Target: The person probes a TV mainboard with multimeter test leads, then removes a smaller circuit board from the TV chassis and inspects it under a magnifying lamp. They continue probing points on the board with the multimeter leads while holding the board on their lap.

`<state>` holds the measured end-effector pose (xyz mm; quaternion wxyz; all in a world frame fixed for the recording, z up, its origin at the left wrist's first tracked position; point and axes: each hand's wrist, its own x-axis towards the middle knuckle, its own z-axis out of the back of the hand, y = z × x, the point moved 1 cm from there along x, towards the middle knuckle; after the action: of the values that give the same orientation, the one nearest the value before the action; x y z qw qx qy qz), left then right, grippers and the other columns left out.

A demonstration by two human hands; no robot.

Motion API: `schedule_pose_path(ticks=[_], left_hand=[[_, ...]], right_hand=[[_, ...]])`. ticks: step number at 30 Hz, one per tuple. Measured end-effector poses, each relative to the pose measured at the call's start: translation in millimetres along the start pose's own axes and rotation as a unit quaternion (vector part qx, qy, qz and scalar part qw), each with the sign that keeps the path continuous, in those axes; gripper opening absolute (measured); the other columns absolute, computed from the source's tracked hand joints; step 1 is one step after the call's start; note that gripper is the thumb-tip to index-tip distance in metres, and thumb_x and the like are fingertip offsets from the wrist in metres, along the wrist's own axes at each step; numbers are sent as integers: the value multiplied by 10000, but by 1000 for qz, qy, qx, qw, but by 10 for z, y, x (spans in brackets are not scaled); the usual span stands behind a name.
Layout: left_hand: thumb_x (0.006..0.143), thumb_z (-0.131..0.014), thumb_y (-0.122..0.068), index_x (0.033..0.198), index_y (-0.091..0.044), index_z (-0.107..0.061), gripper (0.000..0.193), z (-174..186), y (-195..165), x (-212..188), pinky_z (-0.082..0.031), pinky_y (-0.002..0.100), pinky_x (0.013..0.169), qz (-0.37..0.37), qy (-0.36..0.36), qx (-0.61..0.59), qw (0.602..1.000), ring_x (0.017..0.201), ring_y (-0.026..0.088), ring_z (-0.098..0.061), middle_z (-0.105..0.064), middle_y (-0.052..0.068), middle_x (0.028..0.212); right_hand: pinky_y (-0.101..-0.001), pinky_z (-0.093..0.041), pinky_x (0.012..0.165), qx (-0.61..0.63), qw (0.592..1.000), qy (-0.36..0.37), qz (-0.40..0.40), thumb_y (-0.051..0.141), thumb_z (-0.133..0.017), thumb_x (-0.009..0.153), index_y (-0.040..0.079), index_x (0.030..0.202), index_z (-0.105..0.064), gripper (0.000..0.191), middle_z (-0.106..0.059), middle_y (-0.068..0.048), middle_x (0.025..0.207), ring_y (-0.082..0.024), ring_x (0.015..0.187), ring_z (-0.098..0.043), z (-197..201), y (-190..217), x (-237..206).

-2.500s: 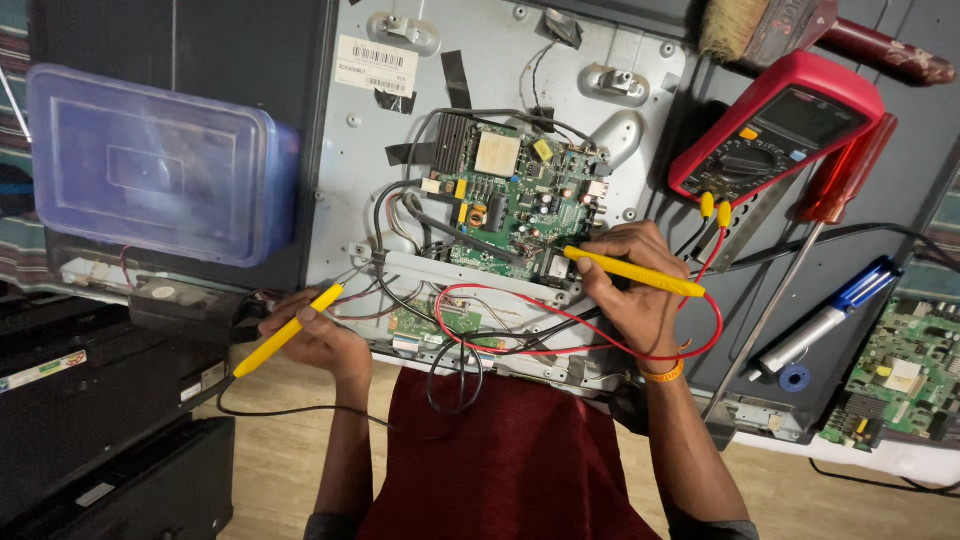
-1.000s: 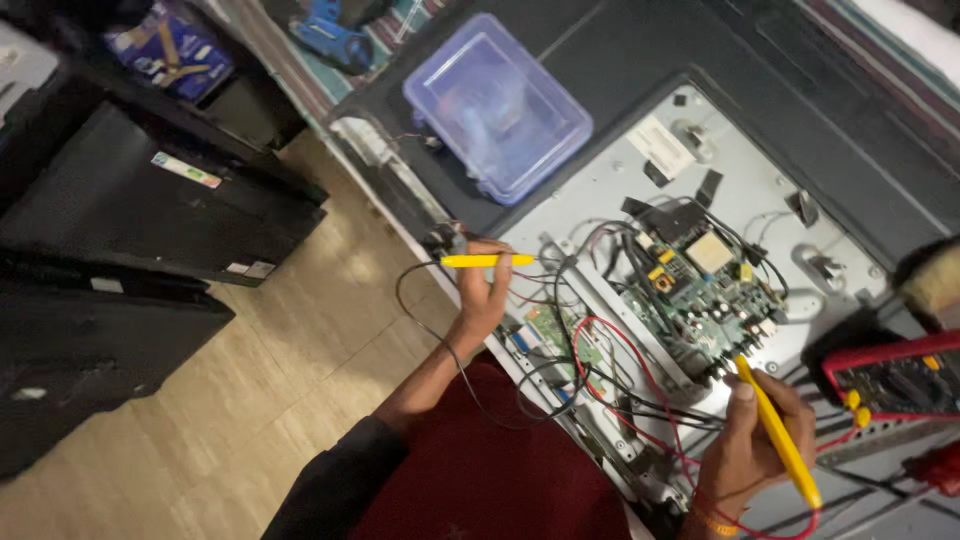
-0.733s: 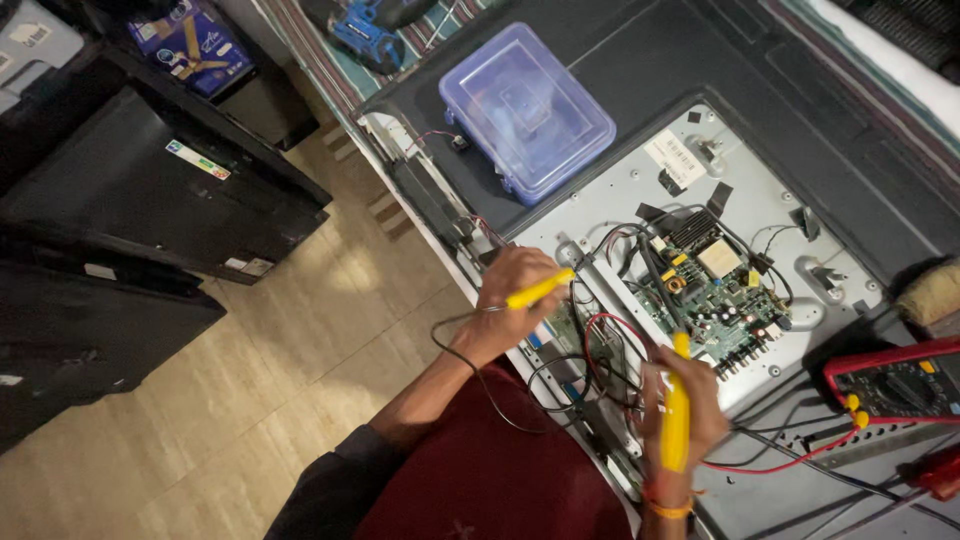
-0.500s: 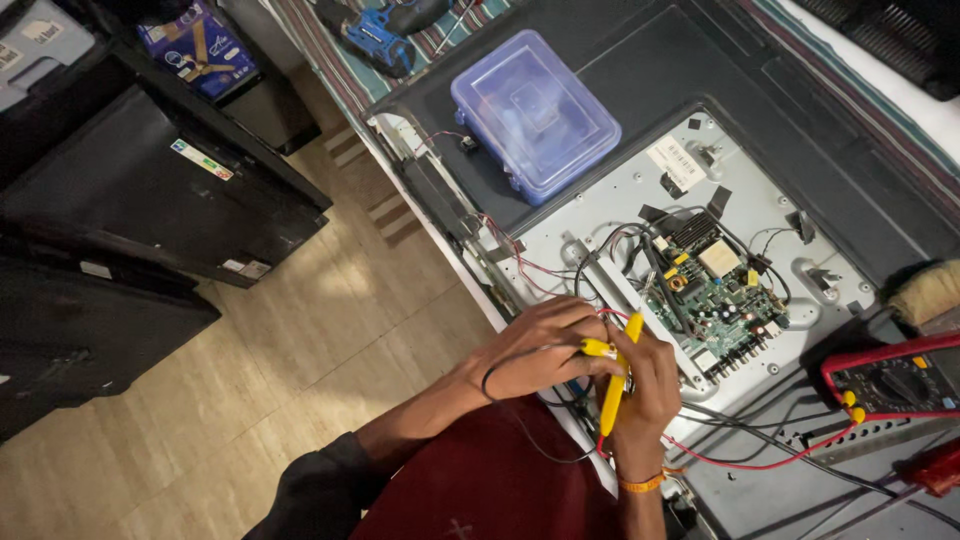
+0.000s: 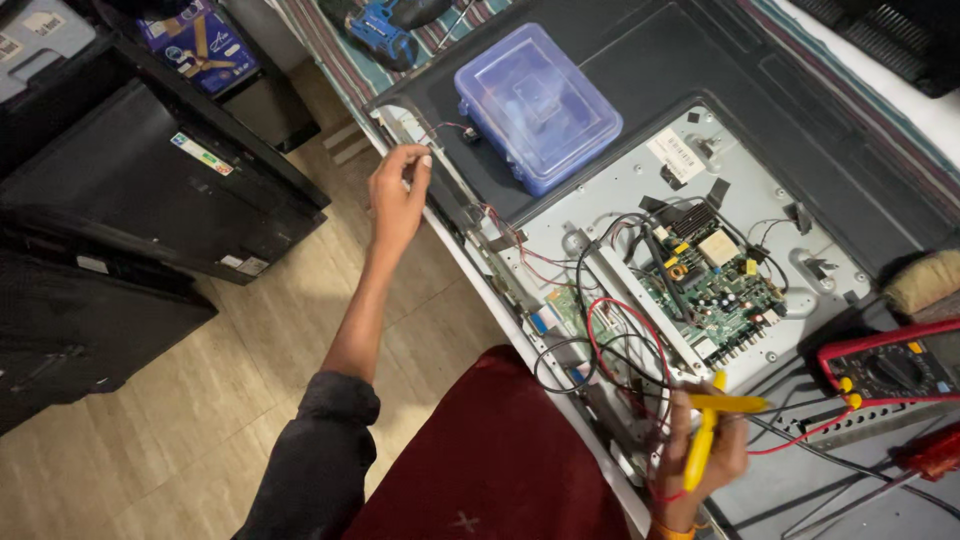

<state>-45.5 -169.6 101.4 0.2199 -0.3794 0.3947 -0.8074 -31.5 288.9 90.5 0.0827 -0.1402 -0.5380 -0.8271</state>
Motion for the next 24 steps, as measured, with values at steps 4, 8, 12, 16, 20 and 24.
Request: schedule_pose_path(ticks=[4,8,12,16,20,24], left_hand=[[1067,-595,-63,1119,-15,-633,80,-8,294,-200,-533,311,835,-3,-110,-27,994,927,163,-647,-679,95,1019],[1060,-587,-53,1126,-33,-627,80,-105,488,-494,-529,293,827,119,-149,-76,979,900,148,-628,-675,90,993],[1020,-625,-37,1180,-55,-651,163,-179,491,-734,-545,308,859,116,-118,11,986,947,169,-681,-730,81,1042],[977,-609,5,1329,-48,-591,357,-204,480,-713,-543,341,903,79,-83,-2,993,1089,232,-675,-691,122,1193],[966,-624,23,1402,-38,-551,446,-206,549,-517,-528,364,921,42,-71,24,996,1063,284,-666,-658,167,1226],[939,-622,59,1418,-14,-545,491,-132,635,-286,-525,388,890,-8,-19,49,999,1009,314,-647,-638,195,1182]], right_hand=[[-281,-563,853,99,993,-57,-43,90,-683,1113,-86,1312,-547,298,-663,-143,1085,-164,901,-667,60,-210,5],[-259,-526,798,70,997,-26,-25,110,-644,1158,-102,1329,-509,304,-634,-166,1068,-172,867,-618,162,-277,-29],[-282,-503,661,-79,993,1,-83,224,-614,1178,-81,1227,-477,337,-636,-187,883,-226,715,-628,269,-312,-146],[-286,-585,707,-60,992,-75,-79,215,-636,1150,-41,1443,-433,439,-653,-177,1048,-216,823,-677,296,-455,-226],[-309,-558,623,88,967,-23,-238,268,-734,1110,13,1422,-404,521,-634,-141,928,-216,711,-648,545,-730,-207],[-349,-539,589,-69,960,60,-264,248,-696,1097,-66,1247,-474,413,-659,-226,897,-265,688,-662,758,-1087,-198]])
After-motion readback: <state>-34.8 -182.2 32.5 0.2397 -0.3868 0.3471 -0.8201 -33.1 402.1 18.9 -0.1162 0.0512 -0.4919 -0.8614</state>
